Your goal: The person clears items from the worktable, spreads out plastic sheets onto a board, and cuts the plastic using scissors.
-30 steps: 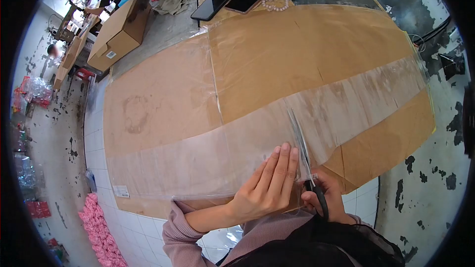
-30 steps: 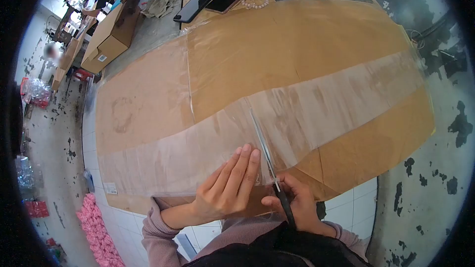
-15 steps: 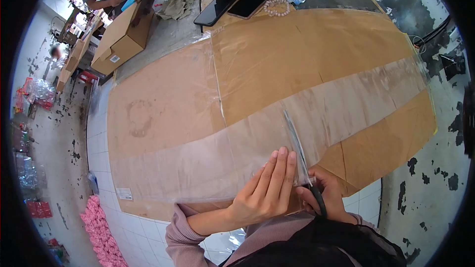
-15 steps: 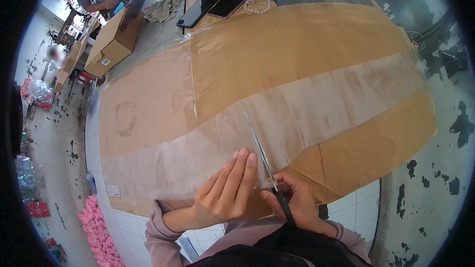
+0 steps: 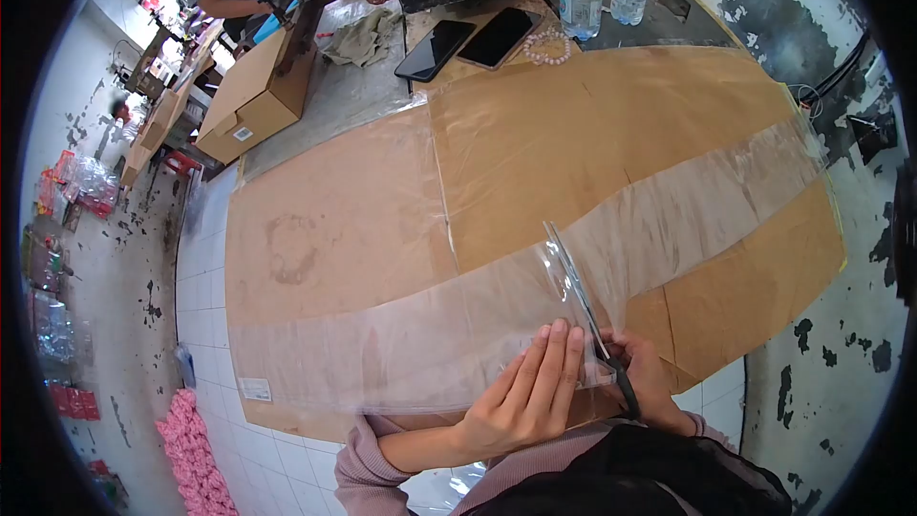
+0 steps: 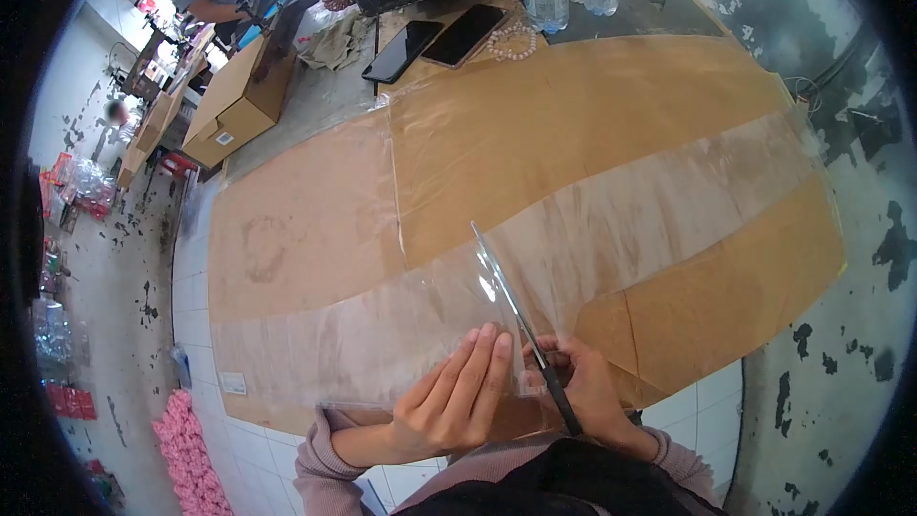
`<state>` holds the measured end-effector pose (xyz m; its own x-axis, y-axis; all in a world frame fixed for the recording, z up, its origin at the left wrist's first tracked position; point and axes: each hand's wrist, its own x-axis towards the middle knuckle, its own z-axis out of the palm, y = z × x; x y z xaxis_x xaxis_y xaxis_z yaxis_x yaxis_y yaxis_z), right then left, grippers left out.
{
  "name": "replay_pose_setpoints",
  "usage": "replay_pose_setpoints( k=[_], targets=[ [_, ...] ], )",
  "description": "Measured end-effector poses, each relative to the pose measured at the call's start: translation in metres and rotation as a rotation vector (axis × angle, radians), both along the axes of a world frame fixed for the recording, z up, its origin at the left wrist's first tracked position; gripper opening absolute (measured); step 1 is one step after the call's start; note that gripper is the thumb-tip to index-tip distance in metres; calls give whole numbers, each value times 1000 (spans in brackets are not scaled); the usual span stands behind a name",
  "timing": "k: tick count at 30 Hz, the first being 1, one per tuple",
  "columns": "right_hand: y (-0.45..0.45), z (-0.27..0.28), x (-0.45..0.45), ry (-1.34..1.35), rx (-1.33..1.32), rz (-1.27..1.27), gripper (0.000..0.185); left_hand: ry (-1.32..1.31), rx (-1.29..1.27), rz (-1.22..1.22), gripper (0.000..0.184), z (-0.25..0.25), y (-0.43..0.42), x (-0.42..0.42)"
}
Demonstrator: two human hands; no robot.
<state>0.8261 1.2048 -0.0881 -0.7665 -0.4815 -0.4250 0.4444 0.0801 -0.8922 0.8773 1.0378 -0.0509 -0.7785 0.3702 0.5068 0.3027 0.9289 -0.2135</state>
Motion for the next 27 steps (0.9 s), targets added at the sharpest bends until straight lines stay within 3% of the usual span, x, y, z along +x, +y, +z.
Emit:
replay_pose_setpoints(
  k=[13, 19, 22, 25, 27],
  targets=[
    [-7, 1, 4, 26, -14, -89, 22, -4, -30, 13, 27, 3, -4, 3],
    [-2, 18, -11, -159, 95, 78, 28, 31, 11, 82, 26, 7, -9, 0],
    [8, 28, -13, -16, 260, 377, 35, 142, -13, 207, 29, 9, -38, -11],
    [16, 40, -7, 462, 371, 558, 42, 168, 234, 370, 36, 14, -72, -20],
    [18, 49, -5, 523, 464, 658, 43, 200, 384, 435, 36, 18, -90, -24]
  ],
)
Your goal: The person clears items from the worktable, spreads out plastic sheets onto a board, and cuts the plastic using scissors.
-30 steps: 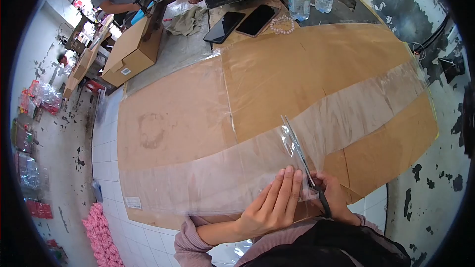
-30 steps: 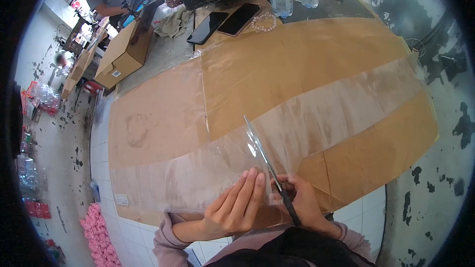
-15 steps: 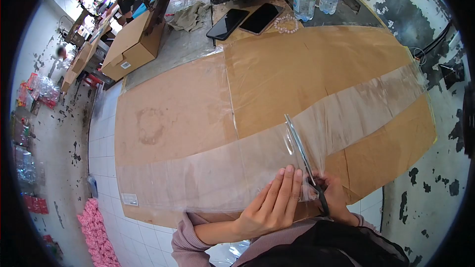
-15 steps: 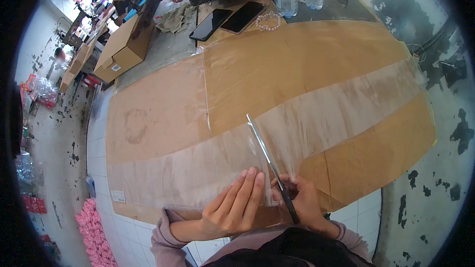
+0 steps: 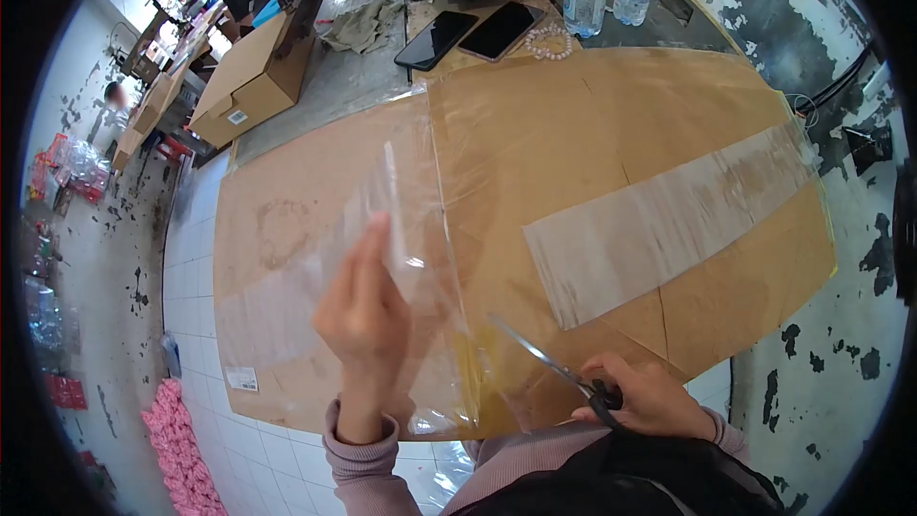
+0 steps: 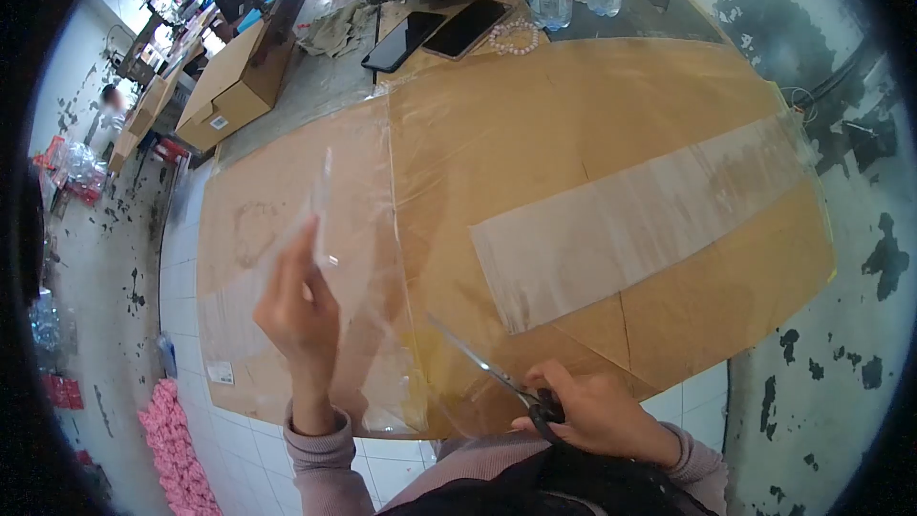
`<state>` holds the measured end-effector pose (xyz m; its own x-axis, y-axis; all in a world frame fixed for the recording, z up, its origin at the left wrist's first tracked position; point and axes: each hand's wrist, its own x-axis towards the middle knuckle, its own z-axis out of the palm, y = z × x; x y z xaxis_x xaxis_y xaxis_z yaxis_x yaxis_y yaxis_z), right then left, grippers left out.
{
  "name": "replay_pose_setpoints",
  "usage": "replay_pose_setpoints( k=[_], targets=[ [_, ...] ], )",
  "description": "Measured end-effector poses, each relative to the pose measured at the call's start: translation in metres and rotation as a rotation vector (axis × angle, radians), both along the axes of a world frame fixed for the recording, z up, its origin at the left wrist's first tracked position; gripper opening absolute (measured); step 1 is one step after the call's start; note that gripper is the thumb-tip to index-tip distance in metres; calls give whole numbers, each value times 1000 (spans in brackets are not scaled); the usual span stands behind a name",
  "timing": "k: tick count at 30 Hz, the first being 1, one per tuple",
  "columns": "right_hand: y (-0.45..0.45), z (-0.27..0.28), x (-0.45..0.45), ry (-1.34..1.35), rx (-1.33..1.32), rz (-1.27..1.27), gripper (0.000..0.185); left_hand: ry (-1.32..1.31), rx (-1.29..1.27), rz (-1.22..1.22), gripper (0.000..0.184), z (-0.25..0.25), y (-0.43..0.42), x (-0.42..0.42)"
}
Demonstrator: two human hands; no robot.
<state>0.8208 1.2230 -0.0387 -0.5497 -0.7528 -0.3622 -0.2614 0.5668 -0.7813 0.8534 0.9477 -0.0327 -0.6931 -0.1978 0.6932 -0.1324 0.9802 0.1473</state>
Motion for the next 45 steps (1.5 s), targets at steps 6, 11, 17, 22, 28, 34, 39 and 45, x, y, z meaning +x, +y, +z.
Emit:
replay_pose_setpoints(
  k=[6, 11, 17, 22, 28, 34, 39, 45],
  targets=[
    [6, -14, 2, 508, -33, 264, 37, 266, 413, -90, 24, -7, -32, -2],
    [17, -5, -17, 530, -71, 511, 42, 322, 686, 9, 22, 9, -34, 8],
    [24, -18, -102, 923, 25, 327, 55, 594, 591, 60, 24, 22, -35, 51],
    [-17, -66, -143, 1046, -13, 308, 63, 510, 481, 324, 26, -35, -7, 128],
    [-147, -91, -168, 935, -316, 428, 54, 159, 460, 223, 33, -93, 51, 150],
    [-253, -55, -162, 557, -435, 557, 28, 239, 323, 177, 15, -120, 59, 146],
    [-287, -30, -134, 812, -244, 688, 32, 238, 345, 206, 14, -119, 60, 145],
    [-282, -30, -112, 1095, -350, 653, 17, 269, 313, 232, 18, -125, 60, 146]
  ],
)
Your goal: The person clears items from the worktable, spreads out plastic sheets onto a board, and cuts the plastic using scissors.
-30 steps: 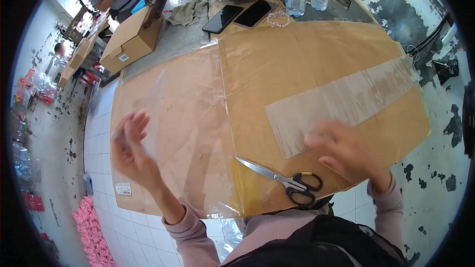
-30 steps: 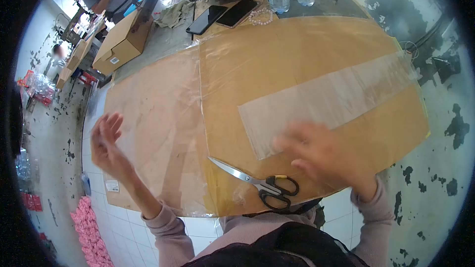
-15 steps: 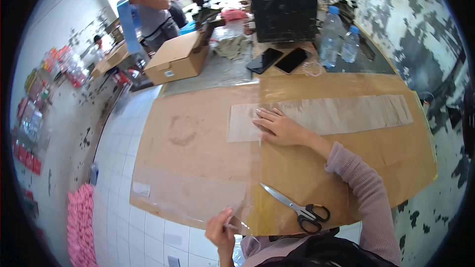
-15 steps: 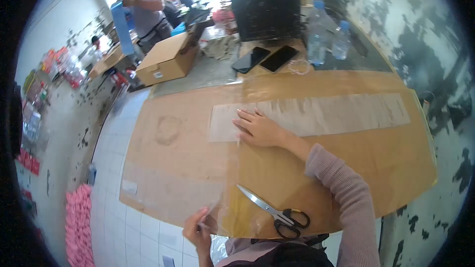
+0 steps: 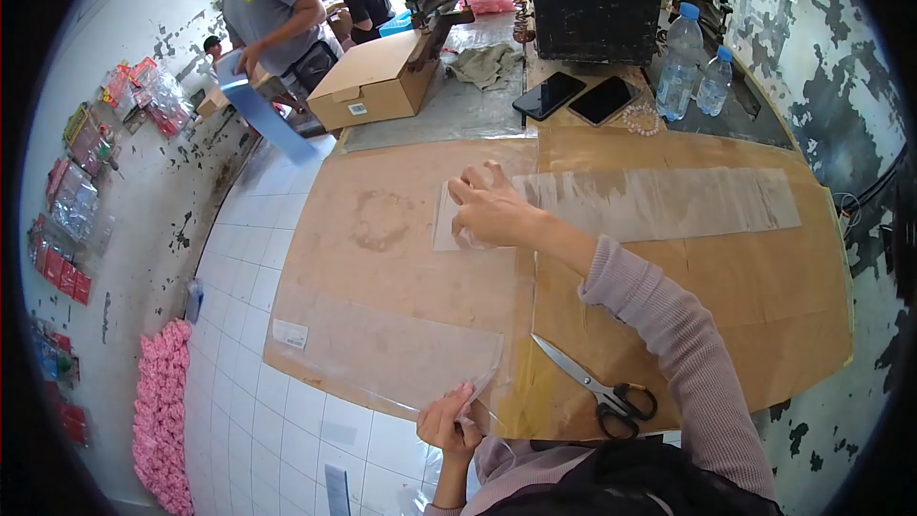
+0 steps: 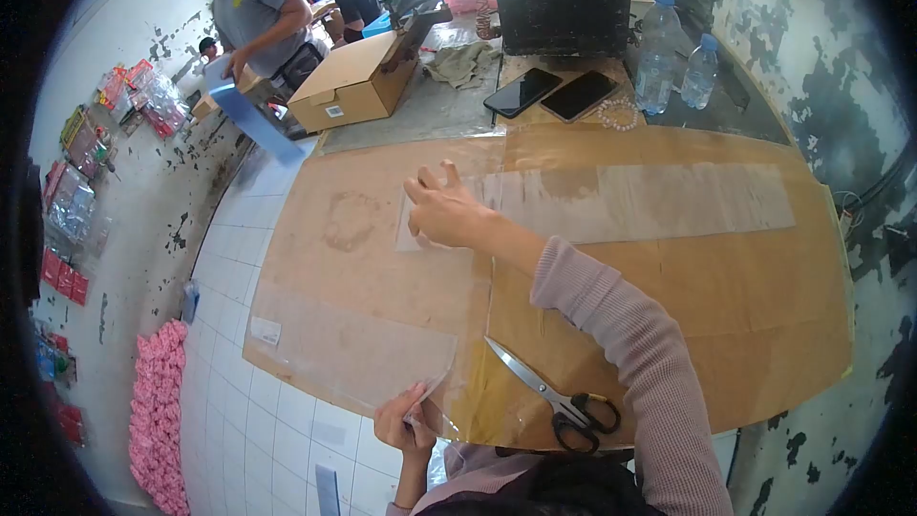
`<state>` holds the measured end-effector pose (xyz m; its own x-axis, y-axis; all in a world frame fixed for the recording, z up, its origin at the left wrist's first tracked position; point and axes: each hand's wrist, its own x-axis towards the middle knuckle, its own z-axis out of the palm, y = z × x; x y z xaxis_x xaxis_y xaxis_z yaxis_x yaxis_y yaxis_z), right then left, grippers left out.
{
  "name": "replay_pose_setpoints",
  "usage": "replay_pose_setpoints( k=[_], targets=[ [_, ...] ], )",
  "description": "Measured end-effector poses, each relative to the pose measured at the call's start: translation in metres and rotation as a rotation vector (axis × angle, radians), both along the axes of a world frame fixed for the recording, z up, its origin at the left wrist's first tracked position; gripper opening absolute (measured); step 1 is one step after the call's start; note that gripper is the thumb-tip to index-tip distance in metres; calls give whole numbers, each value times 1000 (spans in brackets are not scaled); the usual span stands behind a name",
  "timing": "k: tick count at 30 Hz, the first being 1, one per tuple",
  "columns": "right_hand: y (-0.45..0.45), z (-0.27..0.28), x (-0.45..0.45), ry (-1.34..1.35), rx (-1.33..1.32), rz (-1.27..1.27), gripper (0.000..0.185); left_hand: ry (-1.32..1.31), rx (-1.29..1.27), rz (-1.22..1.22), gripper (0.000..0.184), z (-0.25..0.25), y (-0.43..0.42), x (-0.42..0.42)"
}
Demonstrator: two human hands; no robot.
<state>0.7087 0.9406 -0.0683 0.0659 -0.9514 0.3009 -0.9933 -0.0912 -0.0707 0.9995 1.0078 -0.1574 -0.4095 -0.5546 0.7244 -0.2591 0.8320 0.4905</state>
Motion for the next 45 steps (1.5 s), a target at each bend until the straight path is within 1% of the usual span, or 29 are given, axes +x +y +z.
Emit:
replay_pose_setpoints(
  k=[3, 6, 9, 12, 15, 18, 21, 24, 27, 30, 33, 36, 39, 42, 45],
  targets=[
    [14, 3, -9, -118, 11, 10, 11, 11, -19, 11, 21, -1, -1, 0],
    [26, -9, -16, -198, 155, -34, 12, 23, -28, 27, 22, -5, 1, 0],
    [25, -17, -17, -157, -10, -59, 13, 38, -52, 19, 22, -6, -2, -1],
    [8, -27, -12, -273, -27, -60, 20, 28, -59, 12, 21, -7, -2, 1],
    [6, -24, -8, -202, 113, -23, 27, 16, -70, 27, 20, -7, -1, 1],
    [9, -26, -15, -158, -109, -35, 28, 34, -64, 47, 19, -5, 0, -1],
    [15, -24, -29, -58, -24, -318, 29, 51, -52, 52, 18, -5, 1, -1],
    [23, -27, -43, -253, 86, -362, 22, 60, -40, 50, 19, -5, 1, -2],
    [15, -32, -38, -218, -131, -301, 28, 78, -24, 65, 19, -7, 2, -3],
    [2, -29, -14, -247, -73, -209, 36, 101, -25, 78, 18, -11, 2, -4],
    [-11, -39, 1, -187, -59, -181, 43, 83, -50, 77, 18, -10, 1, -1],
    [-15, -47, 3, -90, -231, -77, 41, 66, -67, 78, 18, -8, 0, -2],
    [-13, -51, -1, -93, -197, -64, 39, 63, -61, 84, 20, -10, 1, -1],
    [-8, -53, -4, -182, -55, -118, 42, 87, -30, 75, 22, -10, 3, -3],
    [-8, -64, -11, -227, -121, -90, 33, 100, -12, 70, 25, -10, 5, -4]
  ],
)
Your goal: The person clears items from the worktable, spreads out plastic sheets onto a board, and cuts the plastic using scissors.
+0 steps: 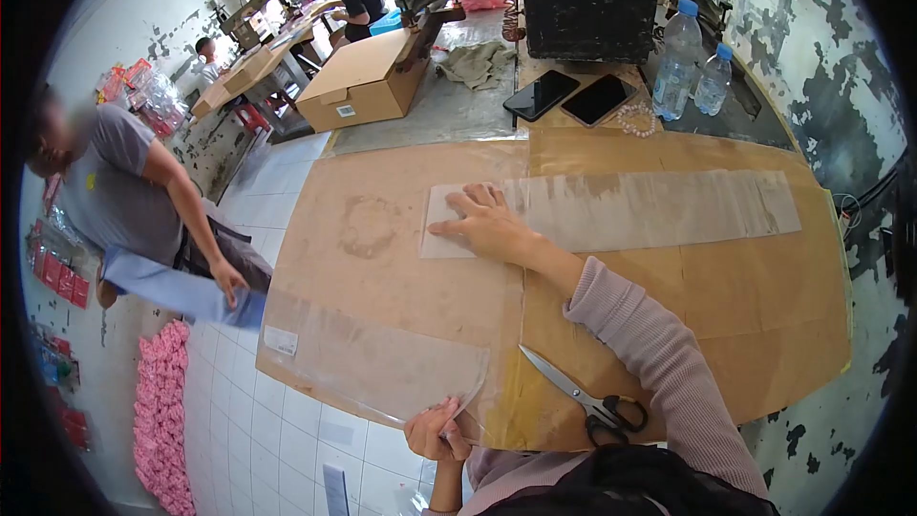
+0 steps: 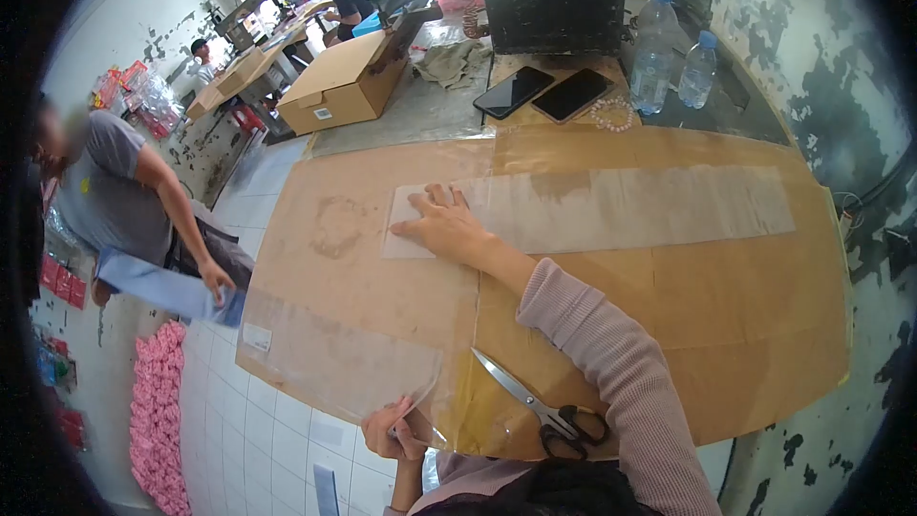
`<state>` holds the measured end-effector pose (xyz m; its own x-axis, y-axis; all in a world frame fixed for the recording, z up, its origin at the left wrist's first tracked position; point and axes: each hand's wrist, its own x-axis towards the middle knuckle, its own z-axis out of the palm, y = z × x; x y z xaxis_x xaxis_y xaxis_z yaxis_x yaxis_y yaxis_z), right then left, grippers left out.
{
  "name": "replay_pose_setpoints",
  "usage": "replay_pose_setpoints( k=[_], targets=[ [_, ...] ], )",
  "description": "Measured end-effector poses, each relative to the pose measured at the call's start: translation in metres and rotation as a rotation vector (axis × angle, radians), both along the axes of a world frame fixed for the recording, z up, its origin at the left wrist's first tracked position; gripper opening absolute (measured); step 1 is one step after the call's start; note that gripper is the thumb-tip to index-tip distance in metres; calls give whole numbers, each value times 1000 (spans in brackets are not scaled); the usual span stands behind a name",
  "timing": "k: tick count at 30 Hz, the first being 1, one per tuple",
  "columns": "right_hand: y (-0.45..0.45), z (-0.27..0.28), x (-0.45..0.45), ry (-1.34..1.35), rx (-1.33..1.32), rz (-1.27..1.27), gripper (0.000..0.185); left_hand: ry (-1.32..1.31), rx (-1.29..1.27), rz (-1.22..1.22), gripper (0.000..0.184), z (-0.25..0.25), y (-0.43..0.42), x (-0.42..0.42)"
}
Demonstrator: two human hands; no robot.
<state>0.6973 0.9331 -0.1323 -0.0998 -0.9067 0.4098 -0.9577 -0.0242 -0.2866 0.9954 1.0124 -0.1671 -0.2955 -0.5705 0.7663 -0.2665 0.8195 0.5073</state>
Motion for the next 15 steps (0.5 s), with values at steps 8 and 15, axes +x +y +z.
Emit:
replay_pose_setpoints(
  k=[8, 15],
  targets=[
    [2, -2, 2, 60, -11, 16, 36, -18, 6, -5, 31, 4, 0, -1],
    [-1, -8, -2, 81, -51, 29, 37, -43, 34, -19, 32, 4, -1, 0]
  ],
)
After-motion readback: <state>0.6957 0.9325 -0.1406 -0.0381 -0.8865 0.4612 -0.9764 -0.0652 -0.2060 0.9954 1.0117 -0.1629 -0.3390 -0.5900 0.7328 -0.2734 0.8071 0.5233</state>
